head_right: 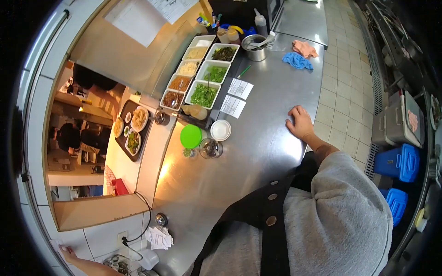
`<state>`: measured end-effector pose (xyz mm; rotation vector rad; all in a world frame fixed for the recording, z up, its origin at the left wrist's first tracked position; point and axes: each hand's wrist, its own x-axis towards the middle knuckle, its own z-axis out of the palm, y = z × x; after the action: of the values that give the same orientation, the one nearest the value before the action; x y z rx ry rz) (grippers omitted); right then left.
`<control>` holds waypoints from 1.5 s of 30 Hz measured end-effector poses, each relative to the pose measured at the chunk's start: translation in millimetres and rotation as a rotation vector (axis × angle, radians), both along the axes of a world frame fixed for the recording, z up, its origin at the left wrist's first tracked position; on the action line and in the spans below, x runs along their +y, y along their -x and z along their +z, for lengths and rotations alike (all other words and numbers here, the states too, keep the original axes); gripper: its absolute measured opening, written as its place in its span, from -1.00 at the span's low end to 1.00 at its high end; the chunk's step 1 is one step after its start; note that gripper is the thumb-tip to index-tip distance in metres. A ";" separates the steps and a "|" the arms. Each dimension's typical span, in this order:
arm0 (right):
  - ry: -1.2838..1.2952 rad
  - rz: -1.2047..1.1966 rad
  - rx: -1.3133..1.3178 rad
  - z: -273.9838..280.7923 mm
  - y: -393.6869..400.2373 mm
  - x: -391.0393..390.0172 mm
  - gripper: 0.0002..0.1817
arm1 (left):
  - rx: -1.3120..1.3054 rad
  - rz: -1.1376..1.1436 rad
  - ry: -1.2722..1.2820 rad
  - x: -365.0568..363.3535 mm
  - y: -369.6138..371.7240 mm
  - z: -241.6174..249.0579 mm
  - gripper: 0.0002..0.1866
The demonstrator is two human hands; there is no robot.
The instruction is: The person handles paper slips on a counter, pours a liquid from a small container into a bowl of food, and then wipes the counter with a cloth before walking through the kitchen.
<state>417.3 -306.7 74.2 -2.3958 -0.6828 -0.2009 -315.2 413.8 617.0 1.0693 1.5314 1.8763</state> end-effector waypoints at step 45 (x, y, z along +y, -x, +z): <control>0.402 0.849 -0.218 -17.6 -198.0 149.4 -0.52 | 1.121 -0.694 0.105 -588.8 -622.7 -552.0 -0.47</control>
<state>615.3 -157.3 56.6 -2.2161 -1.9096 0.0476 307.5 -175.0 65.0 2.4122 1.3775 0.6713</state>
